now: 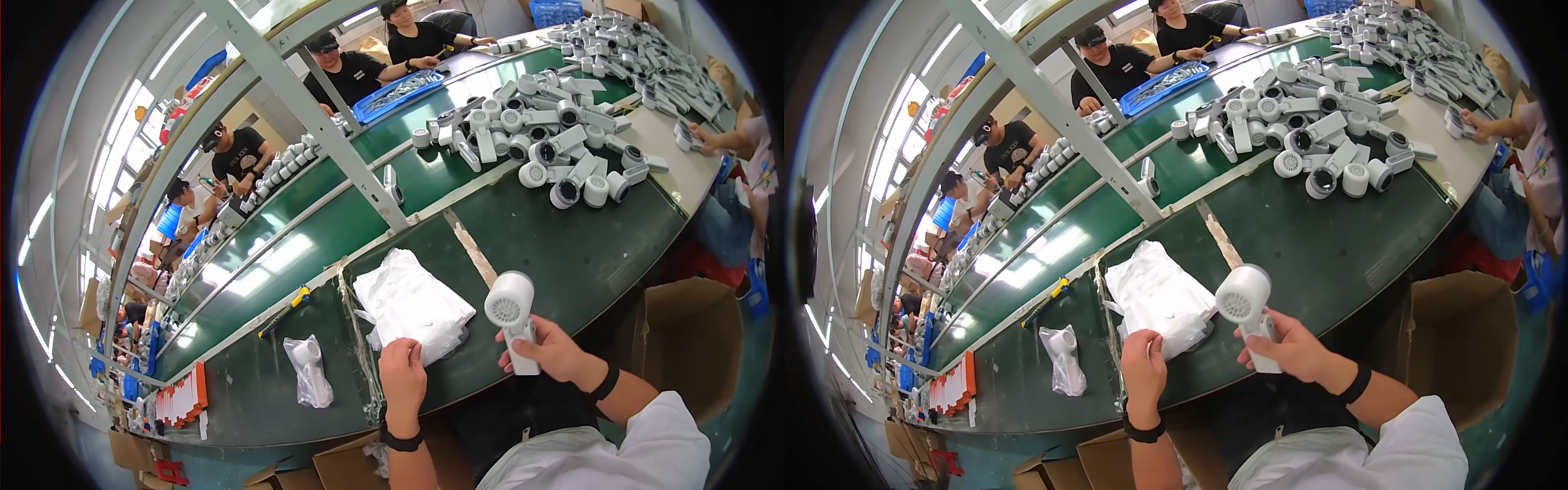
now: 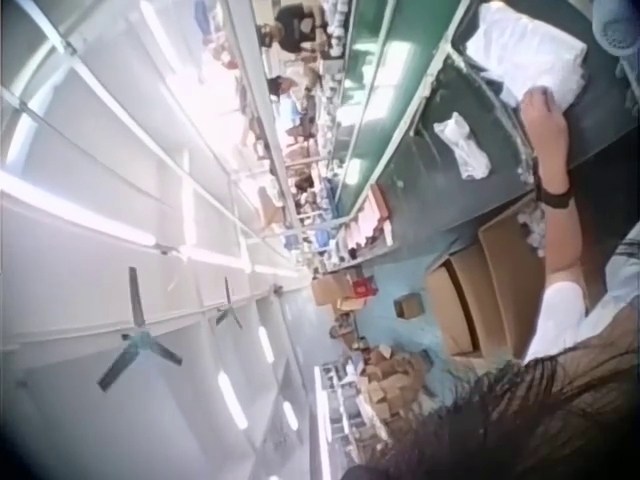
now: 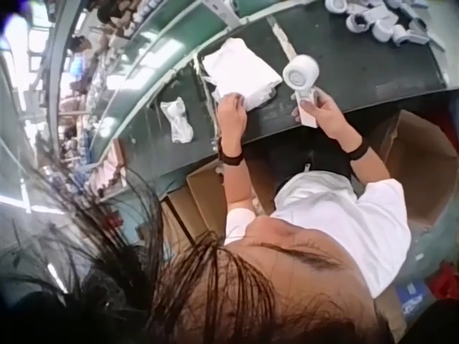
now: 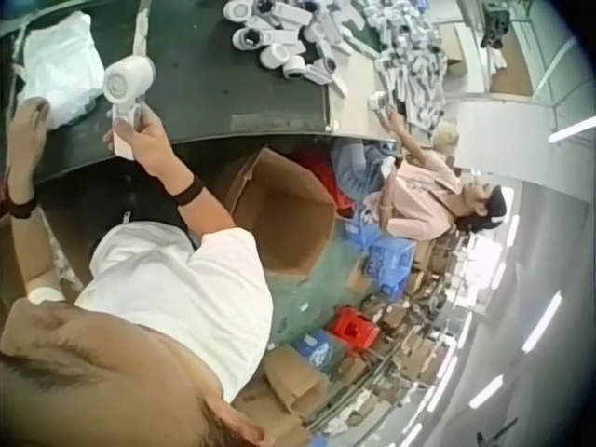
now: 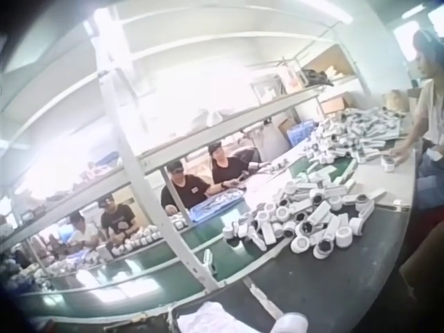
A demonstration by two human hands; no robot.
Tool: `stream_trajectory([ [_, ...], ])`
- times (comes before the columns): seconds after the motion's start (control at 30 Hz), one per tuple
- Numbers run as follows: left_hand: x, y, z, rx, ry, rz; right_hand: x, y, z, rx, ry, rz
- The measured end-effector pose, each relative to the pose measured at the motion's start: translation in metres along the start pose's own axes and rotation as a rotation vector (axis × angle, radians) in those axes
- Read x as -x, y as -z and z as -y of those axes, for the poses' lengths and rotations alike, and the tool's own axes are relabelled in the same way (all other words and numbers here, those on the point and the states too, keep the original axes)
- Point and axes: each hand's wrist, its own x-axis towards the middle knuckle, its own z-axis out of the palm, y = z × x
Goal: The person bags handheld fans by hand, picking up a fan from a pile, sliding it into a plastic bag, and placing the bagged fan onto the table or into a cardboard box.
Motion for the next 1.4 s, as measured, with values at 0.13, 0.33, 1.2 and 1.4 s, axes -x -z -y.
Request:
stream_trajectory([
  [0.13, 0.003, -0.005, -0.015, 0.291, 0.142, -0.079, 0.0, -0.008, -0.019, 0.082, 0.089, 0.082],
  [0.33, 0.007, -0.002, -0.04, 0.721, 0.377, -0.07, 0.007, -0.027, -0.015, 0.237, -0.032, 0.119],
  [1.2, 0.016, 0.018, -0.039, 0.632, 0.27, -0.036, -0.011, -0.026, 0.008, 0.907, -0.288, 0.451],
  [1.4, 0.015, 0.022, -0.059, 0.31, -0.01, -0.009, -0.011, -0.029, 0.008, 0.921, -0.222, 0.316],
])
